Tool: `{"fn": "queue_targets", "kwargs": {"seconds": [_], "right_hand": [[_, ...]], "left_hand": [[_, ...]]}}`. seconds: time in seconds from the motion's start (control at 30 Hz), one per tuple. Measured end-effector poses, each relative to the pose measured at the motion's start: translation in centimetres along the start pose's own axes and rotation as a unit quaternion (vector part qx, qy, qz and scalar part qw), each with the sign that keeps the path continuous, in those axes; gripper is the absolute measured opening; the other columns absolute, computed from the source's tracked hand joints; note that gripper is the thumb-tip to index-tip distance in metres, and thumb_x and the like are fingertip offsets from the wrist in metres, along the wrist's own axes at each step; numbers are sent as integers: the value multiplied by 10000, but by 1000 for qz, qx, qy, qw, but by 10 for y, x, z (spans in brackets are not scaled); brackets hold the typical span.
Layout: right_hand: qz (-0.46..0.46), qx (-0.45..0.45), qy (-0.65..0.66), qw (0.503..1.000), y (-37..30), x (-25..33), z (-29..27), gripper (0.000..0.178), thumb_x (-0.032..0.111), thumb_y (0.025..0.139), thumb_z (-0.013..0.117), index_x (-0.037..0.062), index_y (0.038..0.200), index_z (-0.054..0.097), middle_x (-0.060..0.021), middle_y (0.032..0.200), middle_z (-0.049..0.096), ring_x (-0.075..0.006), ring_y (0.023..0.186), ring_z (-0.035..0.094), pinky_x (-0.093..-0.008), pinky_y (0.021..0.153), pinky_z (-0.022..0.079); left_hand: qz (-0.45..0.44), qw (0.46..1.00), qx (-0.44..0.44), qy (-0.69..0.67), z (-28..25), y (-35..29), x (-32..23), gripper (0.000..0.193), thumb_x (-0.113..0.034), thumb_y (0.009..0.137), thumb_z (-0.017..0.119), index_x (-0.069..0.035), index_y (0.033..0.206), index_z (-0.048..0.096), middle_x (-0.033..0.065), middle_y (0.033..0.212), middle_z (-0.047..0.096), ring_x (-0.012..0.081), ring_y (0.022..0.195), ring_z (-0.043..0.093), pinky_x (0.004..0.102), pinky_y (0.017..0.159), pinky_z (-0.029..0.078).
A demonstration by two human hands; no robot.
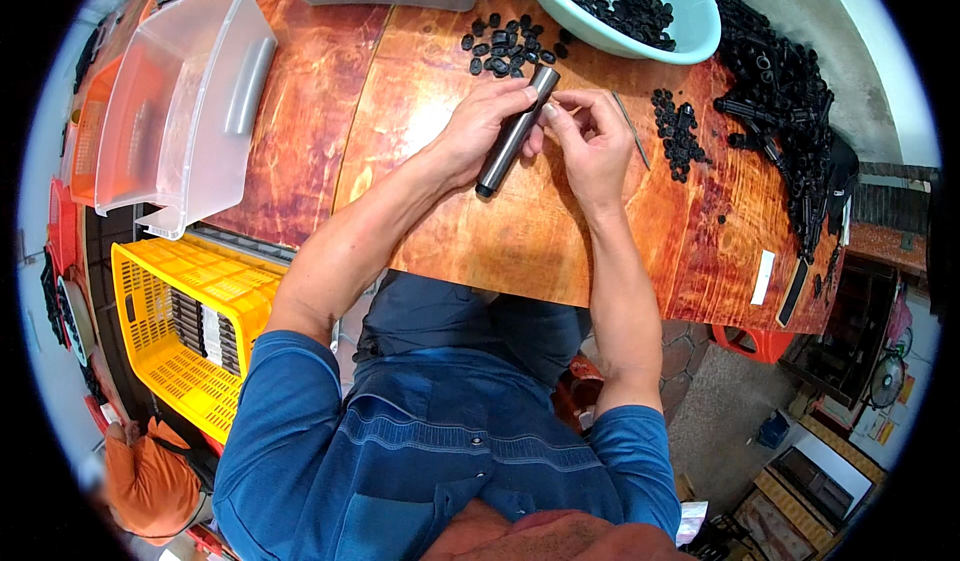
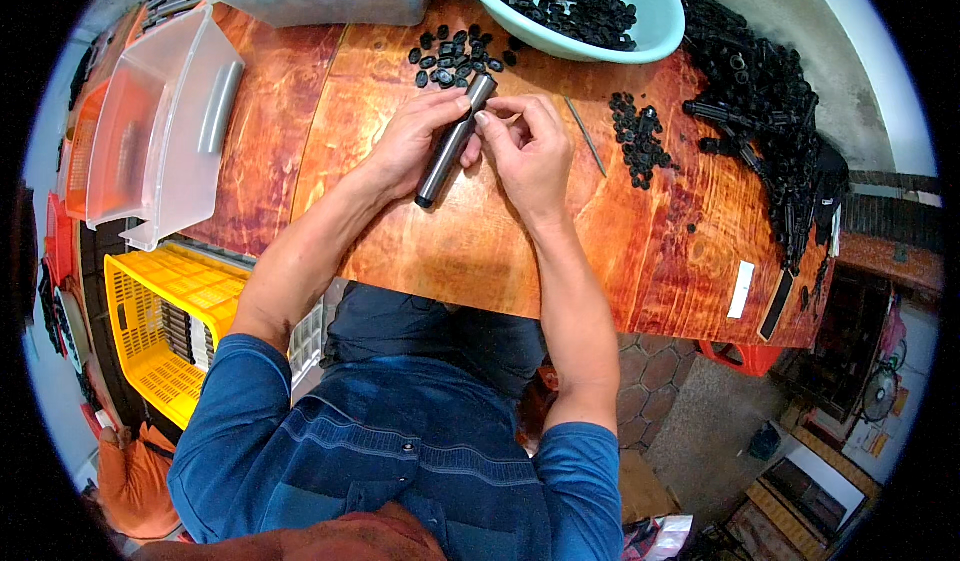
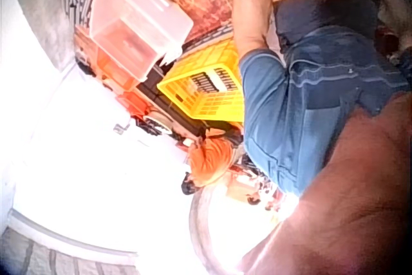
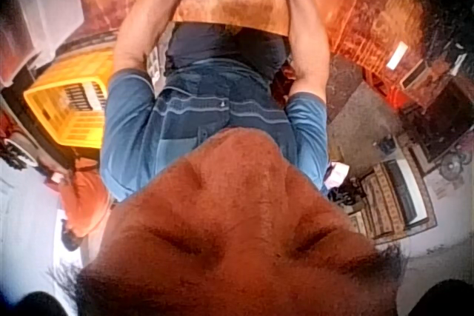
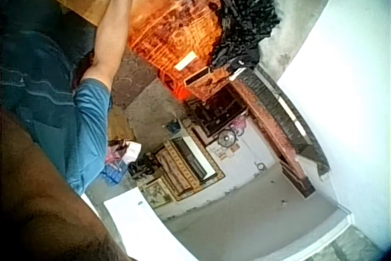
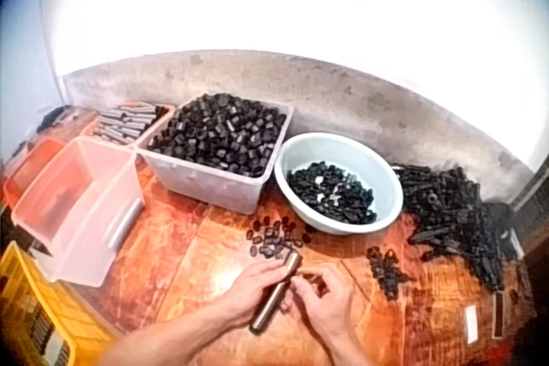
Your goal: The person assembles small black plastic components onto cylindrical metal rods. They pick up a rod, attach a plastic piece, then add several small black rings, and place the finished assembly into a yellow crate. The process repeats with additional rods and components.
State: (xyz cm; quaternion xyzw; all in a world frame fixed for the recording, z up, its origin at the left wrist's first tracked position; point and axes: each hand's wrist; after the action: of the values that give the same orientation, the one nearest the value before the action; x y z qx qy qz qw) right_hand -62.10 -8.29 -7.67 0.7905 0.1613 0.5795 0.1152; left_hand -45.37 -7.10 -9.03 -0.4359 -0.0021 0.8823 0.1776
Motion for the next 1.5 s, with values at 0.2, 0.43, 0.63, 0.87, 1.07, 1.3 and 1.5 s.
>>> {"fn": "queue_targets", "kwargs": {"seconds": [0.2,0.43,0.63,0.87,1.07,1.3,1.5], "right_hand": [[34,2,-5,999,1,-1,1,123,47,861,750,-15,960,712,-34,845,610,-66,636,519,-229,573,423],[74,-7,95,993,0,-10,2,102,59,905,726,-18,960,686,-19,846,631,-66,658,547,-222,590,448],[118,-31,186,975,5,-1,-2,127,82,946,694,-30,982,646,-47,890,668,-68,776,611,-208,637,485],[107,52,164,979,10,-4,-17,221,110,903,737,-25,1071,687,-28,911,691,-64,782,609,-216,724,505],[111,81,215,967,12,-4,-22,254,93,894,740,-28,1104,664,-43,960,679,-81,850,621,-221,765,508],[114,205,149,960,17,-10,-30,261,11,850,708,-27,1099,642,-37,961,644,-107,856,603,-249,793,521],[119,279,114,946,11,-18,-26,192,-14,818,672,-10,1006,637,-6,831,600,-97,779,567,-261,705,491]], "left_hand": [[-8,1000,-19,-10,0,-1,0,246,-234,1067,472,-14,1051,581,71,854,640,162,653,649,281,589,538],[-8,999,19,-43,6,-2,-3,269,-278,1057,526,-19,1102,583,85,925,673,160,694,693,291,652,605],[5,998,50,45,5,-5,-5,290,-274,1052,547,-16,1182,578,56,889,643,111,672,663,242,599,562],[193,888,60,413,14,-8,-1,402,-186,1002,575,21,1341,516,164,1059,666,262,983,677,368,850,536],[249,768,63,587,12,-17,-14,545,-200,984,612,-18,1467,438,240,1239,617,385,1162,578,443,990,462],[205,709,29,674,10,-26,-18,484,-146,923,679,-72,1357,479,242,1078,660,445,1039,636,503,837,507],[238,673,1,700,13,-39,-13,378,-105,844,734,-41,1199,619,192,1031,675,406,992,635,473,835,505]]}}
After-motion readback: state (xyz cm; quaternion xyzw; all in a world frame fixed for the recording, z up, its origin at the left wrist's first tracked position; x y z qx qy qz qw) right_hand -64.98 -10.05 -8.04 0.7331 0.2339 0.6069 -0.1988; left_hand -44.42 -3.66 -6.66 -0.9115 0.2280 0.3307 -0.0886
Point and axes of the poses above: each hand's wrist, its own y-axis towards the middle knuckle, its own z-axis out of the palm, x = y × z
